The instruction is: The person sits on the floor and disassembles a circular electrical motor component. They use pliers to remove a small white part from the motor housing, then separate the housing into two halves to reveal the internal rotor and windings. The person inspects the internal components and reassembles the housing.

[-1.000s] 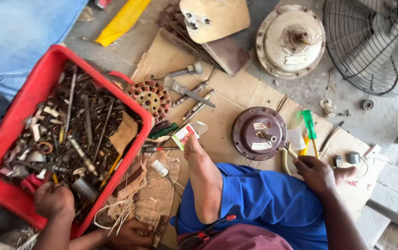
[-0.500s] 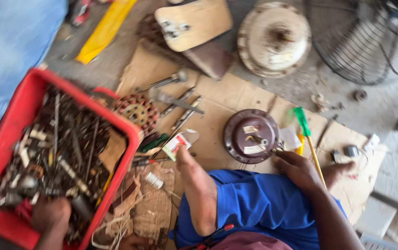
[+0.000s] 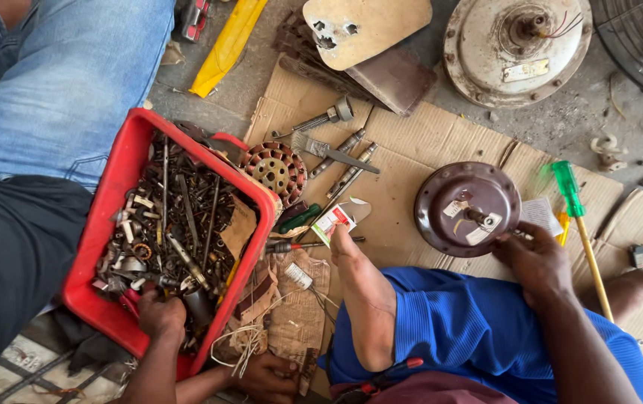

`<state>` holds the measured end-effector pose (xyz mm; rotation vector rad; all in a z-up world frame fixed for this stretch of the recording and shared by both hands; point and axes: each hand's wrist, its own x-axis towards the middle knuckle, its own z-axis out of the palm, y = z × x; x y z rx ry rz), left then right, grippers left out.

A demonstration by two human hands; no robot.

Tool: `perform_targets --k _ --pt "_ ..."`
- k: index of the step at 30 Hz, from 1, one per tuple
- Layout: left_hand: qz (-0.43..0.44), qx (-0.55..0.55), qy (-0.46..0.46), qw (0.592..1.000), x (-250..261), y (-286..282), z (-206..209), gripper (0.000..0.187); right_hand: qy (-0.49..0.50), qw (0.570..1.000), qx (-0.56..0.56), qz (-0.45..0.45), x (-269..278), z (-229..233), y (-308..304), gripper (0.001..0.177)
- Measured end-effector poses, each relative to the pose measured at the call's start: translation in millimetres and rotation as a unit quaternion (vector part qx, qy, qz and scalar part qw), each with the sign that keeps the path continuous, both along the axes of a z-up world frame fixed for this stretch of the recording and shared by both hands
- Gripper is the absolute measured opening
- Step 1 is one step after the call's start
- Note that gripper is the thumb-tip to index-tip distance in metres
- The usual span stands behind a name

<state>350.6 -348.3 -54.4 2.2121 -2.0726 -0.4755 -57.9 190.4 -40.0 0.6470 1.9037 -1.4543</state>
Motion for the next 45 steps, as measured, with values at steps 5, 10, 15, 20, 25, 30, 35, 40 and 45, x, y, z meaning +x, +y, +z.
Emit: perform_targets --k 5,10,15,20,25,30,35,40,45 --pt "-0.118 -0.024 -0.035 0.992 -1.2 5.1 2.8 0.042 -0.026 1.0 -0.001 0.002 -0.6 10.7 0.2 0.051" --pt "-0.071 0.076 -0.161 0.981 -5.5 -9.0 2.0 0.057 -0.054 0.999 -0.005 -0.001 -1.5 13.1 -1.1 0.054" --pt "-0.018 0.054 -0.13 0.99 -23.6 -17.0 21.0 0.051 -0.049 0.999 -0.01 0.021 -4.5 10.3 -6.4 0.059" --pt "-0.019 0.014 -0.065 0.998 -25.3 -6.1 -9.7 0.045 -0.069 0.997 -0.002 0.044 -6.9 12.4 -6.2 0.061" --pt "-0.037 -0.016 -0.023 0.999 -49.6 2.1 -1.2 0.04 -0.074 0.996 -0.02 0.036 -5.0 9.1 -3.6 0.061" --pt "-0.048 -0.081 0.009 0.996 -27.0 -4.8 28.1 0.035 -0.1 0.994 -0.002 0.033 -3.2 8.3 -0.6 0.053" --pt "-0.031 0.051 -0.029 0.998 9.9 -33.1 105.4 0.026 -0.085 0.995 -0.033 0.035 1.6 6.1 -1.9 0.048" --pt "-0.008 0.391 -0.141 0.909 -35.8 -37.1 162.6 0.02 -0.087 0.995 -0.051 0.021 4.7 3.2 3.0 0.045" --pt "-0.177 0.348 0.184 0.902 -131.3 -29.9 215.9 0.021 -0.11 0.992 -0.062 0.025 1.9 -9.3 13.3 0.043"
